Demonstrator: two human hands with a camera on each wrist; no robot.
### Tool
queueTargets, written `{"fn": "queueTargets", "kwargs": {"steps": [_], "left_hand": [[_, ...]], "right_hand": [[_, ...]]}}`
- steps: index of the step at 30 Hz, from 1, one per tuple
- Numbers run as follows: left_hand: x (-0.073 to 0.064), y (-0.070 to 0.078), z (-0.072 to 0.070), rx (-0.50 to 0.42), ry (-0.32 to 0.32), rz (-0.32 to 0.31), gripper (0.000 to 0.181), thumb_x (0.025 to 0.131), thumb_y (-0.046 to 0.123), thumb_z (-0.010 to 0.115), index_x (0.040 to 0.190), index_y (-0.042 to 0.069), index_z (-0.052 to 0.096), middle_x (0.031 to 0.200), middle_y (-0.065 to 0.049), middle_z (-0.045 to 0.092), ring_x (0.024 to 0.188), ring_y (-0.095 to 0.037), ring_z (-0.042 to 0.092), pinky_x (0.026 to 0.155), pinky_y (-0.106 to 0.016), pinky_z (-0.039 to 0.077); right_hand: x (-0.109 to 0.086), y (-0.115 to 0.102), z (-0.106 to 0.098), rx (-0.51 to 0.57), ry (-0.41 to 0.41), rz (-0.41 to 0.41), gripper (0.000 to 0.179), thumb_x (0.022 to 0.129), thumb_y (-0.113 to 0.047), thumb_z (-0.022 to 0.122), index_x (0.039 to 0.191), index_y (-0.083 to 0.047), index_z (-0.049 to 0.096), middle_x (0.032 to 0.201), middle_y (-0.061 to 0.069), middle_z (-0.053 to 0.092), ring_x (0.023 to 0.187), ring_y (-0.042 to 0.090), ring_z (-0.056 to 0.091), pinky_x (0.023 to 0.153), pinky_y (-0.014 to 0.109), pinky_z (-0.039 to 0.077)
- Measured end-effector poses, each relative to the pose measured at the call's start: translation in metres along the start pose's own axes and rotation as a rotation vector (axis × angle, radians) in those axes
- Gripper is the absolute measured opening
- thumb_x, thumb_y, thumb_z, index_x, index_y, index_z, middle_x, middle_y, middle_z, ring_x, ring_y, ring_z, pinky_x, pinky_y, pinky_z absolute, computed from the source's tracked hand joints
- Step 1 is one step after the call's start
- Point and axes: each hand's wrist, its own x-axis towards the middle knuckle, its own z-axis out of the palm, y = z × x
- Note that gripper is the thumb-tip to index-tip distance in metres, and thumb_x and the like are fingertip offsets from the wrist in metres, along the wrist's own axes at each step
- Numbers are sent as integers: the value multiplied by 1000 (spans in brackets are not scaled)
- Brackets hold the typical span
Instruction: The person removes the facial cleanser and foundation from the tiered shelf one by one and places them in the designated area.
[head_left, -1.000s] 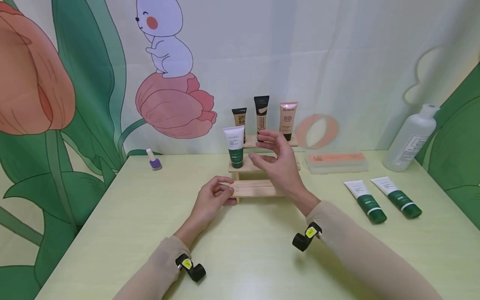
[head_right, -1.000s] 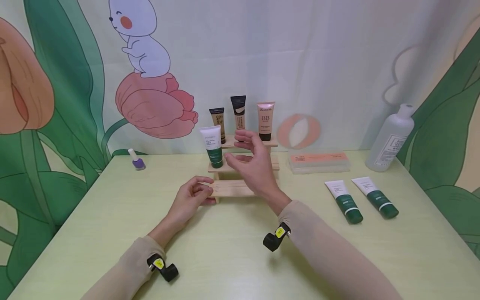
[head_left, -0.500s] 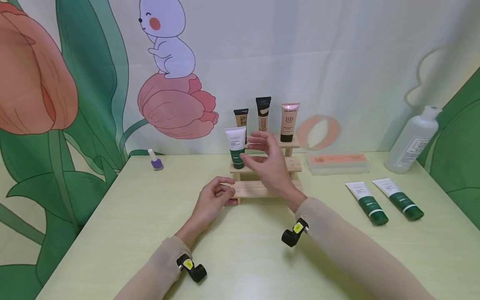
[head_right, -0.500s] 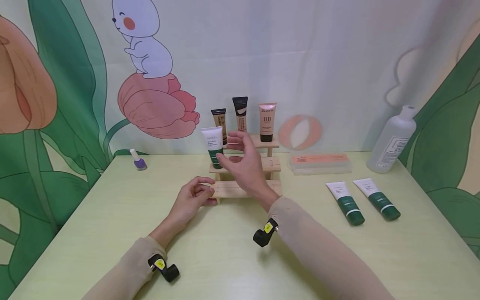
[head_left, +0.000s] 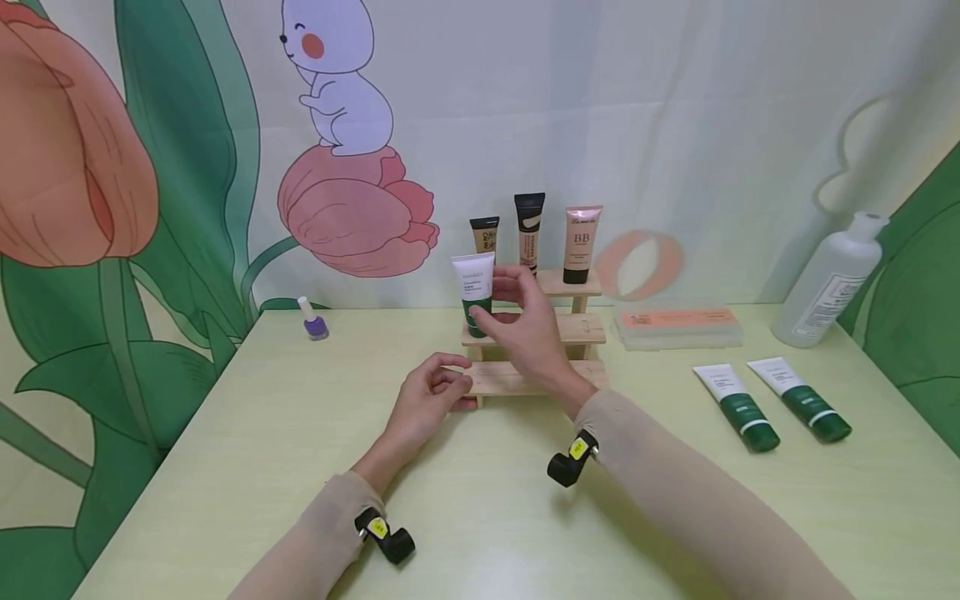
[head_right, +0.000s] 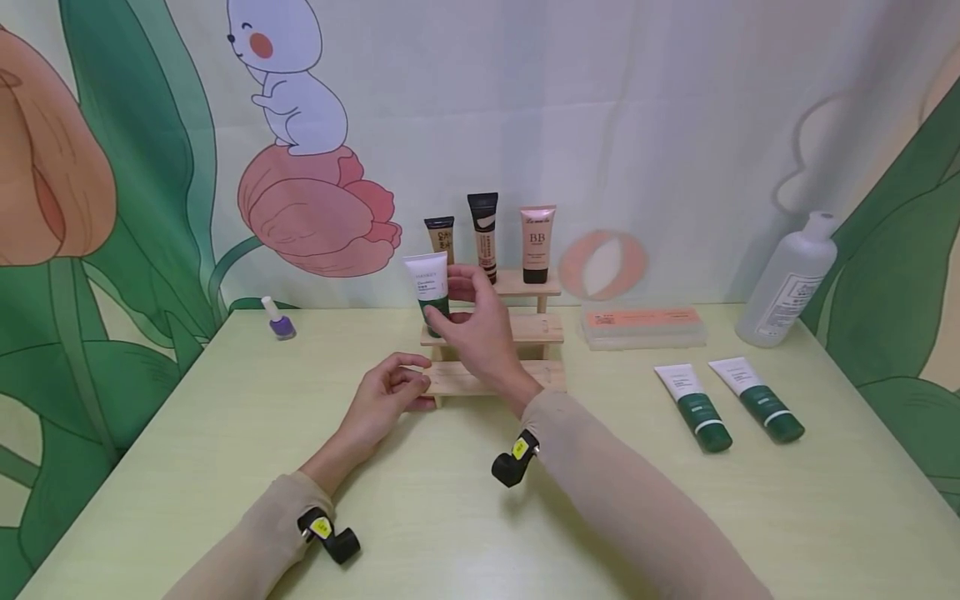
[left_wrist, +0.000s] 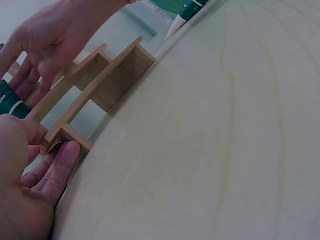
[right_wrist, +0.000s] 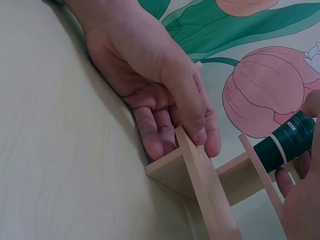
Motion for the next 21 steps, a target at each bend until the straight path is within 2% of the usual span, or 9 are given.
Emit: {"fn": "queueTargets", "kwargs": {"steps": [4,12,21], "left_hand": [[0,0,0,-8,-1,2,25,109,1,69,134,3,69,106,-18,75,90,-22,79,88,-39,73],[-1,1,1,16,0,-6,26,110,2,69,135,5,69,107,-18,76,91,-23,80,89,-40,73],[-2,2,0,18,9,-7,26,109,2,69,135,4,69,107,-18,75,90,-22,79,88,-40,73]], "right_hand": [[0,0,2,-11,5,9,57,101,-8,83,150,-8,54,140,13,67,129,28,66,109,51,64],[1,3,4,-16,9,13,56,101,-5,82,149,-8,54,136,13,67,125,29,66,107,57,63],[1,2,6,-65,14,27,54,102,-6,82,149,-8,54,135,12,68,124,27,66,105,47,65]]}}
